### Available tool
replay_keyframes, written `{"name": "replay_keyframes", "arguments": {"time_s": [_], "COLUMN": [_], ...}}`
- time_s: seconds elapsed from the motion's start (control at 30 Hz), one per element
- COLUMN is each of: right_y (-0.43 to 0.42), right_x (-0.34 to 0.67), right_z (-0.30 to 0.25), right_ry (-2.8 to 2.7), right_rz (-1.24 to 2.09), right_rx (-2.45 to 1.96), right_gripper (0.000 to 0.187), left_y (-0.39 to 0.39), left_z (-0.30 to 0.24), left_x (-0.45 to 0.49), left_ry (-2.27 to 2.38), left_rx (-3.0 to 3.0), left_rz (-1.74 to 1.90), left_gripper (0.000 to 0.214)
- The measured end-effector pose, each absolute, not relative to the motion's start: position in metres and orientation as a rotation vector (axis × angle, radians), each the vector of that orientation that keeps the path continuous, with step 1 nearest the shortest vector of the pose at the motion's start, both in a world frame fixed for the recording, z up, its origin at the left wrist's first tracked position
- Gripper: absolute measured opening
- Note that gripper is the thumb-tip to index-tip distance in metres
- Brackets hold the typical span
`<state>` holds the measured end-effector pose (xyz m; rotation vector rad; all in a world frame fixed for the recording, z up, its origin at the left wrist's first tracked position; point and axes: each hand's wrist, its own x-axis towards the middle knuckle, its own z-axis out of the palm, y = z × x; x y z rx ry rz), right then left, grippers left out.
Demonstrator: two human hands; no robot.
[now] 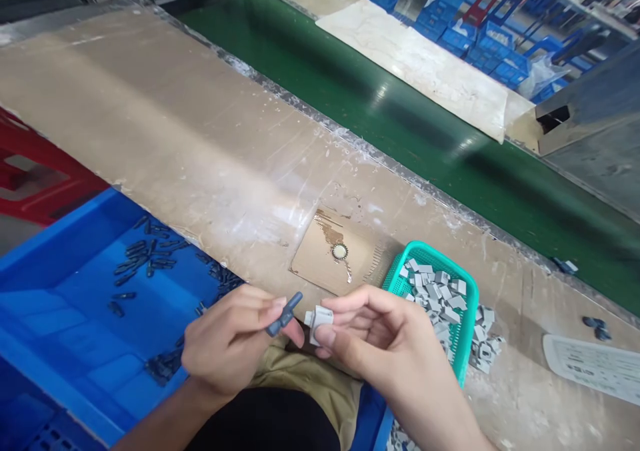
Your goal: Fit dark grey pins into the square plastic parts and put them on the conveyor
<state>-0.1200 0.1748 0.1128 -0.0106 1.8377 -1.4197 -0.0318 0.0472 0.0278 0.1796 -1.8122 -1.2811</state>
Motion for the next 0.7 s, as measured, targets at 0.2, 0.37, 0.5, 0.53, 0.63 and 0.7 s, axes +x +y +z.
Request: {"name": "replay_keyframes", "arguments": {"time_s": [0.2,0.37,0.5,0.53,0.63,0.7], "right_y": [0.174,0.172,0.172,0.172,0.172,0.172], "right_x": [-0.122,-0.124,-0.124,-0.125,-0.126,-0.129], "right_z": [0.108,0.101,0.1,0.101,0.102,0.102], "right_ry": [1.572,1.535,1.538,1.537,1.529,1.519], "right_rz": [-1.404,-1.455,-1.446,-1.443,-1.432,-1.435], "right_rx": [0.065,0.137,0.173,0.179,0.181,0.182], "right_gripper": [0.018,0.02,0.026,0.028,0.03,0.031], "left_y": [0.041,0.038,0.035,0.033,0.025,0.019], "left_z": [0.022,0.027,0.029,0.03,0.036,0.041], "left_x": [-0.023,-0.028,-0.032,-0.033,-0.034,-0.036], "left_ry": [-1.982,-2.035,-1.934,-1.957,-2.051,-2.074], "left_rx": [-0.013,-0.093,-0.168,-0.205,-0.323,-0.384], "left_rz": [-0.934,-0.858,-0.768,-0.751,-0.652,-0.57], "left_gripper": [0.025,0.033,0.037,0.032,0.016,0.014]}}
